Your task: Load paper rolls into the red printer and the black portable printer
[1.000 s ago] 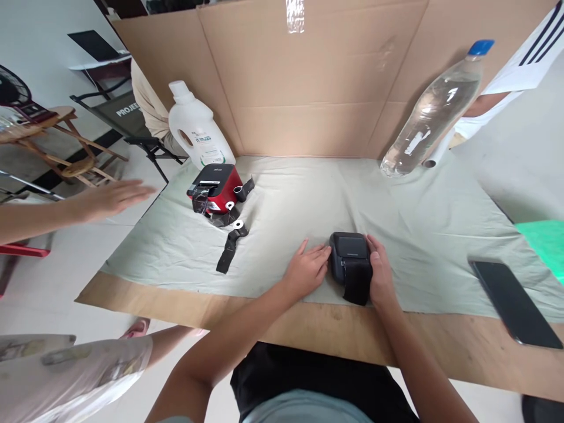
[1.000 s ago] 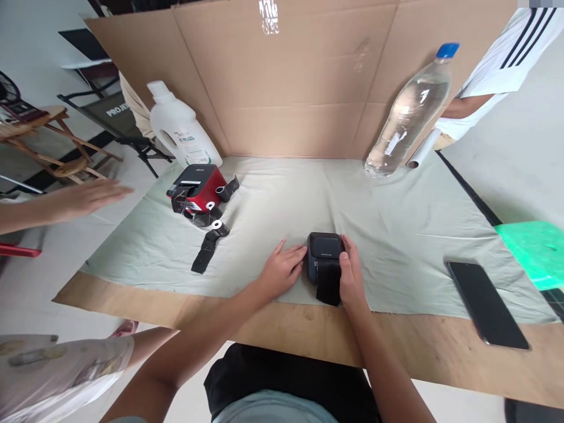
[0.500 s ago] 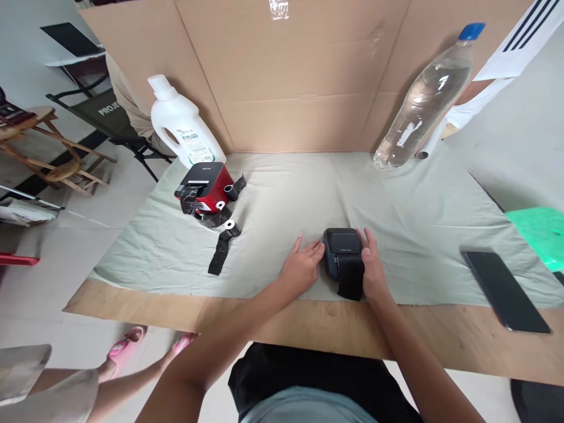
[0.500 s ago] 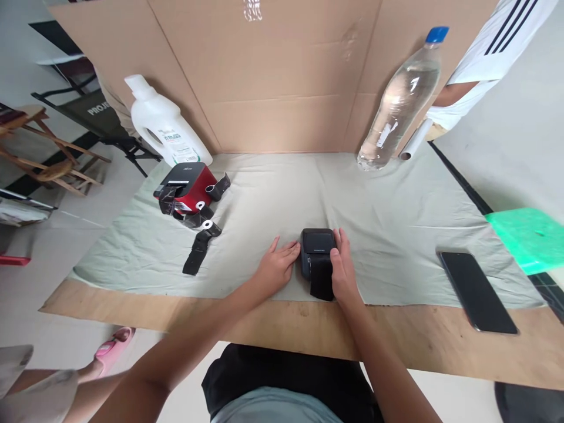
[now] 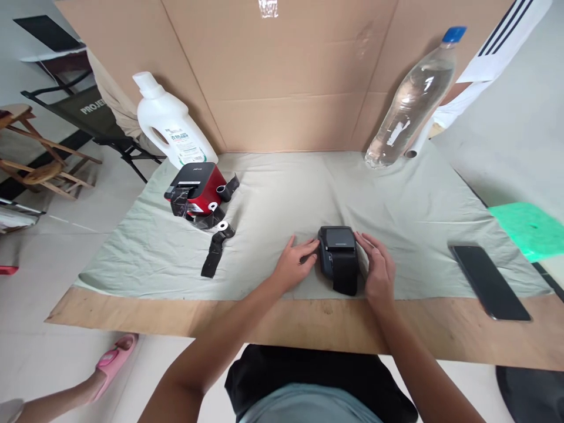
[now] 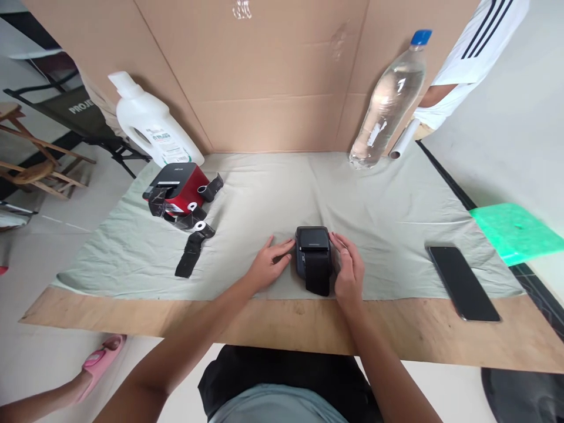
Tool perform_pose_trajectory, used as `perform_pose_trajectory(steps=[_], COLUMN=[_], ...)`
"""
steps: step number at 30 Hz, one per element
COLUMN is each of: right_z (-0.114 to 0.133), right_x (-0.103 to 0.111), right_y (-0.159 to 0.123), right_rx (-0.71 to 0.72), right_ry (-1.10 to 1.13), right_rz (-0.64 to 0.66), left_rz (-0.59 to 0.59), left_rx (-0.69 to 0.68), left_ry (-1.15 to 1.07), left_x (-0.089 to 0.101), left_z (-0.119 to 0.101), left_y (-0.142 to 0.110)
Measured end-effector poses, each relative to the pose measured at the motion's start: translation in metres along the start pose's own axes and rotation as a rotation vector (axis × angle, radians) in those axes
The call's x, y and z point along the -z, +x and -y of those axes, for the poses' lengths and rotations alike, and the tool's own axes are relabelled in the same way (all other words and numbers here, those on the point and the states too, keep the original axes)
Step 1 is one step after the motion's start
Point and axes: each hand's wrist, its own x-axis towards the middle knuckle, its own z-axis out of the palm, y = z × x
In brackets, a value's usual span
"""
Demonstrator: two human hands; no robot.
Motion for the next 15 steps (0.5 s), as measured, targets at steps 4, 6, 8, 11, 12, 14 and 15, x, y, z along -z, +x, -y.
perform_pose_trajectory(steps=[4, 6, 8, 11, 12, 14, 15], right_z=[-0.002, -0.002, 0.001, 0.010, 0.014, 0.021, 0.025], right_x=[0.003, 0.004, 0.004, 0.007, 0.007, 0.007, 0.006], right_y=[0.023, 0.037, 0.048, 0.061, 0.064, 0.073, 0.078], right_rx=[0.009, -0.002, 0.006, 0.133, 0.201, 0.305, 0.320], right_ry=[0.009, -0.087, -0.247, -0.526, -0.623, -0.831, -0.934], right_rz=[0.170, 0.272, 0.361, 0.423, 0.422, 0.450, 0.493], left_rz=[0.000, -0.004, -0.009, -0.017, -0.019, -0.020, -0.018], left_rx=[-0.001, -0.009, -0.013, -0.014, -0.014, -0.013, -0.012], left_ry=[-0.013, -0.010, -0.008, -0.010, -0.011, -0.011, -0.010], left_x=[-0.001, -0.002, -0.002, -0.002, -0.002, -0.002, -0.001], left_z=[0.001, 0.002, 0.004, 0.005, 0.004, 0.003, 0.003], left_y=[-0.001, -0.001, -0.002, -0.001, -0.001, -0.001, -0.001])
